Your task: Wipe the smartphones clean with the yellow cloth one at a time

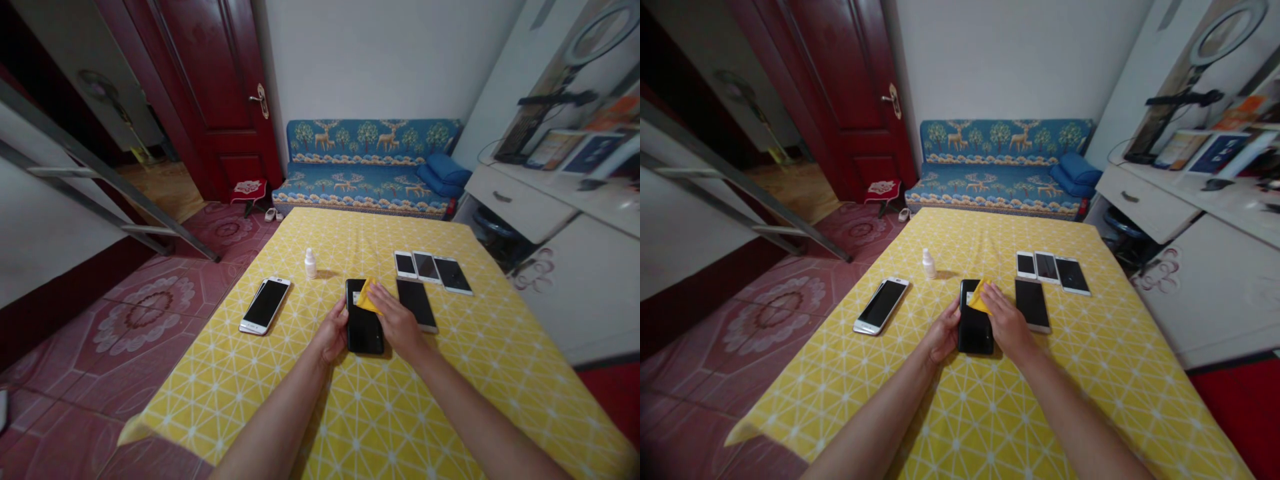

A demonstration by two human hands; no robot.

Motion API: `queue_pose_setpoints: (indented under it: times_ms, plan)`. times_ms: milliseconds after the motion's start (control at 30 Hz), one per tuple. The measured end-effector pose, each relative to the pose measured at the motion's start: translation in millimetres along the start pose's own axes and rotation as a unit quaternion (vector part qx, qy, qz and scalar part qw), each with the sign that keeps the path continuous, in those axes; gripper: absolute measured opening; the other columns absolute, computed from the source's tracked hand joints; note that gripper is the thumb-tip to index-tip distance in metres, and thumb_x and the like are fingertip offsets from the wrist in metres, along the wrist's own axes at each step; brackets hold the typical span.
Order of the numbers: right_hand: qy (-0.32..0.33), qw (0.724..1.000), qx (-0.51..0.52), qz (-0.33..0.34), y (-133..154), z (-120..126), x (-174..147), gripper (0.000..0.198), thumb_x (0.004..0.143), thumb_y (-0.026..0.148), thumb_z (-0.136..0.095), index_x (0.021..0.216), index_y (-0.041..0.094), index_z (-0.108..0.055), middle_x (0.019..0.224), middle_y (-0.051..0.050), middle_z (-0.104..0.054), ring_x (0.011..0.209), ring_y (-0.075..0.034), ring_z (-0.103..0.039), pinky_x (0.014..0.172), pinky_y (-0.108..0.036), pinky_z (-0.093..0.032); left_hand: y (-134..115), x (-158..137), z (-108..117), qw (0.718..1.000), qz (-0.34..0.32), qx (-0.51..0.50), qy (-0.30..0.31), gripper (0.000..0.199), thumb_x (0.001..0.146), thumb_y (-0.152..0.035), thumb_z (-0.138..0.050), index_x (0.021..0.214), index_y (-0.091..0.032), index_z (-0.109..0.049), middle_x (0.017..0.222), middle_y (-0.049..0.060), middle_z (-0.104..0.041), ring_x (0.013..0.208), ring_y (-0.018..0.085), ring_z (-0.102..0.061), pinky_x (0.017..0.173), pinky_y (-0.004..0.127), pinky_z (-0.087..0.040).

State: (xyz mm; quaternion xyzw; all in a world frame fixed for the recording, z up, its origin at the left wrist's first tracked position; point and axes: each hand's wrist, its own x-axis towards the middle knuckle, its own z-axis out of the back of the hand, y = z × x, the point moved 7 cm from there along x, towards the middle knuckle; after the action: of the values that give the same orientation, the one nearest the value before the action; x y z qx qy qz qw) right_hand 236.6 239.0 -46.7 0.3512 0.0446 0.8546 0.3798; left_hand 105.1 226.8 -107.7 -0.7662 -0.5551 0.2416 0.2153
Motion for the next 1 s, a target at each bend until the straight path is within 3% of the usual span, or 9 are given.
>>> queue_pose_setpoints:
  times_ms: [133,267,400,500,567,667,833,900,1000]
  plan:
    - [0.006,0.999,0.035,0.018,17,-3,-31,0.061,0.087,0.0,-0.035,0.143,0.021,-0.045,0.147,-0.008,-0.046,0.139,-0.02,-0.038,0.114,-0.045,-0.039,-4,2,6,0.999,-0.031,-0.018,-0.028,0.076,0.078,-0.024,-0.074,0.145,-0.024,-0.038,0.12,0.008,-0.068,0.106,0.022,-0.065,0.096,0.035,-0.047]
    - [0.011,0.995,0.095,-0.013,22,-1,-49,0.055,0.087,0.004,-0.037,0.135,0.022,-0.055,0.142,-0.007,-0.053,0.133,-0.019,-0.048,0.11,-0.041,-0.043,-11,3,9,0.997,-0.062,-0.022,-0.042,0.077,0.077,-0.024,-0.075,0.146,-0.024,-0.038,0.12,0.008,-0.068,0.104,0.022,-0.066,0.095,0.036,-0.049]
    - [-0.045,0.972,0.139,-0.185,-5,7,-53,0.031,0.09,0.026,-0.048,0.109,0.019,-0.071,0.11,-0.009,-0.073,0.102,-0.024,-0.069,0.088,-0.038,-0.056,-17,4,9,0.995,-0.082,-0.031,-0.044,0.076,0.076,-0.025,-0.076,0.143,-0.026,-0.042,0.116,0.006,-0.069,0.093,0.019,-0.068,0.083,0.029,-0.053]
    - [-0.097,0.917,0.177,-0.344,-34,10,-56,0.037,0.088,0.046,-0.05,0.09,0.016,-0.071,0.08,-0.007,-0.074,0.073,-0.025,-0.069,0.064,-0.033,-0.055,-21,4,11,0.994,-0.09,-0.046,-0.048,0.07,0.075,-0.024,-0.076,0.139,-0.026,-0.047,0.108,0.003,-0.071,0.081,0.015,-0.068,0.07,0.023,-0.054]
    - [-0.122,0.888,0.21,-0.391,-47,10,-53,0.043,0.086,0.053,-0.05,0.091,0.015,-0.069,0.076,-0.006,-0.072,0.069,-0.024,-0.066,0.061,-0.032,-0.052,-23,4,11,0.993,-0.092,-0.054,-0.046,0.067,0.074,-0.023,-0.077,0.136,-0.026,-0.051,0.104,0.002,-0.072,0.077,0.013,-0.067,0.067,0.022,-0.054]
    - [-0.129,0.883,0.232,-0.388,-52,8,-39,0.046,0.082,0.054,-0.055,0.101,0.015,-0.069,0.087,-0.008,-0.073,0.079,-0.026,-0.067,0.072,-0.036,-0.053,-22,5,9,0.994,-0.088,-0.056,-0.027,0.065,0.073,-0.022,-0.078,0.133,-0.024,-0.054,0.1,0.002,-0.072,0.075,0.013,-0.066,0.066,0.021,-0.055]
    - [-0.16,0.908,0.238,-0.306,-30,10,-18,0.047,0.082,0.048,-0.06,0.117,0.017,-0.066,0.132,-0.014,-0.06,0.121,-0.029,-0.056,0.099,-0.045,-0.046,-20,5,6,0.995,-0.089,-0.052,-0.008,0.062,0.073,-0.023,-0.078,0.13,-0.022,-0.055,0.101,0.003,-0.07,0.076,0.013,-0.066,0.066,0.021,-0.056]
    - [-0.174,0.909,0.24,-0.292,-20,11,-18,0.04,0.085,0.046,-0.058,0.112,0.018,-0.068,0.129,-0.014,-0.061,0.119,-0.028,-0.057,0.098,-0.044,-0.048,-20,5,6,0.995,-0.089,-0.053,-0.009,0.065,0.072,-0.023,-0.079,0.132,-0.022,-0.053,0.102,0.004,-0.07,0.077,0.013,-0.067,0.067,0.021,-0.056]
    - [-0.167,0.898,0.249,-0.324,-12,7,-25,0.037,0.085,0.049,-0.056,0.099,0.017,-0.071,0.108,-0.013,-0.069,0.098,-0.026,-0.066,0.081,-0.039,-0.055,-22,5,4,0.994,-0.092,-0.059,-0.008,0.068,0.072,-0.023,-0.079,0.134,-0.023,-0.05,0.103,0.004,-0.07,0.08,0.015,-0.068,0.07,0.022,-0.056]
